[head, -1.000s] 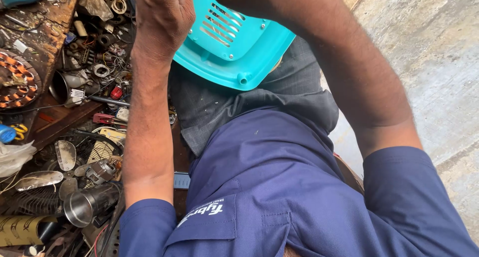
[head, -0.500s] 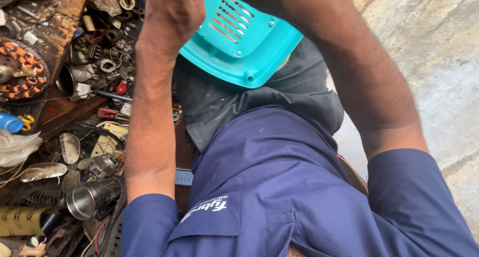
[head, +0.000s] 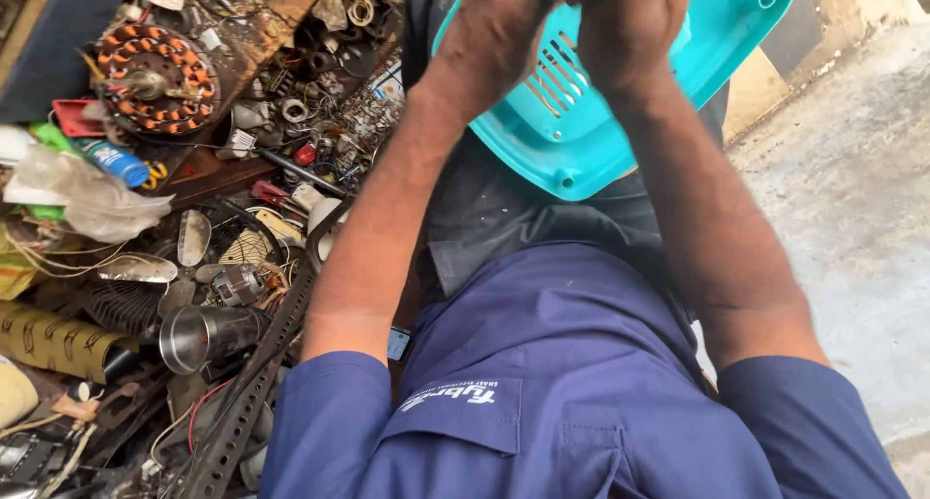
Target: The person disassembles a teal fan base using a screwdriver, removes the cover to access internal wiring, and manipulates the wires and components. The person then reassembles the base cover.
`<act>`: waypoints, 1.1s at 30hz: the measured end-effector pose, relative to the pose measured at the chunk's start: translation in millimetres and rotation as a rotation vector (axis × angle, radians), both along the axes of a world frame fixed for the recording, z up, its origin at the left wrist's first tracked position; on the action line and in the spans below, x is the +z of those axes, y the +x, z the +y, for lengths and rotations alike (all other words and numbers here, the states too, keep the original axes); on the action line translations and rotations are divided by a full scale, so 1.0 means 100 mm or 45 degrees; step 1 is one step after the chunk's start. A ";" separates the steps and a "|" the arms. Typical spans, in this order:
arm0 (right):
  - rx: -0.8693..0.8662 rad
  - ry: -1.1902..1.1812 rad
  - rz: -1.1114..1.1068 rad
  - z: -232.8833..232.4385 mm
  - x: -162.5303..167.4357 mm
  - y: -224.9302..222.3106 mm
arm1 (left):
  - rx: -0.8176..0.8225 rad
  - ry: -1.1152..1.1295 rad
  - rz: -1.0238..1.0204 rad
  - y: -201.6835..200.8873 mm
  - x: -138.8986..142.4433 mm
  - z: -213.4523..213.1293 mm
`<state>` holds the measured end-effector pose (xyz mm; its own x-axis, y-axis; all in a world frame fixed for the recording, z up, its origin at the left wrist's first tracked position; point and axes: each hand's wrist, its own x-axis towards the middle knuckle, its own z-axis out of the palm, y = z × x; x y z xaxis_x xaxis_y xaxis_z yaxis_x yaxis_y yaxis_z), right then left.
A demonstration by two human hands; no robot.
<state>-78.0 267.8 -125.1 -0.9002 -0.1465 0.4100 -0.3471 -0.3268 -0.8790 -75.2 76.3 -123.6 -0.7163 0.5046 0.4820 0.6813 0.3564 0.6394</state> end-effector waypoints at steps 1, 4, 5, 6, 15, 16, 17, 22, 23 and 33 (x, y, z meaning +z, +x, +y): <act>0.131 -0.311 -0.155 -0.03 0.11 -0.01 | -0.008 0.049 -0.080 0.02 0.06 0.02; 0.397 -0.051 -0.197 0.01 0.57 -0.16 | 0.031 0.198 -0.050 0.02 0.21 0.08; 0.407 0.080 -0.141 0.01 0.71 -0.19 | 0.086 0.173 -0.083 0.03 0.25 0.10; 0.291 0.271 -0.001 -0.03 0.80 -0.18 | 0.141 0.151 -0.118 0.04 0.29 0.12; 0.652 -0.135 -0.231 -0.06 0.88 -0.30 | 0.201 0.175 -0.132 0.13 0.48 0.17; 0.728 -0.115 -0.219 -0.03 0.89 -0.32 | 0.212 0.192 -0.126 0.14 0.48 0.19; 0.692 -0.084 -0.222 -0.02 0.90 -0.34 | 0.212 0.231 -0.130 0.16 0.48 0.21; 0.052 0.159 -0.298 -0.27 0.93 -0.11 | 0.257 0.288 -0.127 0.16 0.43 0.21; -0.047 0.077 -0.338 -0.32 0.93 -0.08 | 0.280 0.243 -0.127 0.15 0.43 0.20; 0.086 0.164 -0.055 -0.27 0.86 -0.27 | 0.390 0.248 -0.048 0.14 0.42 0.23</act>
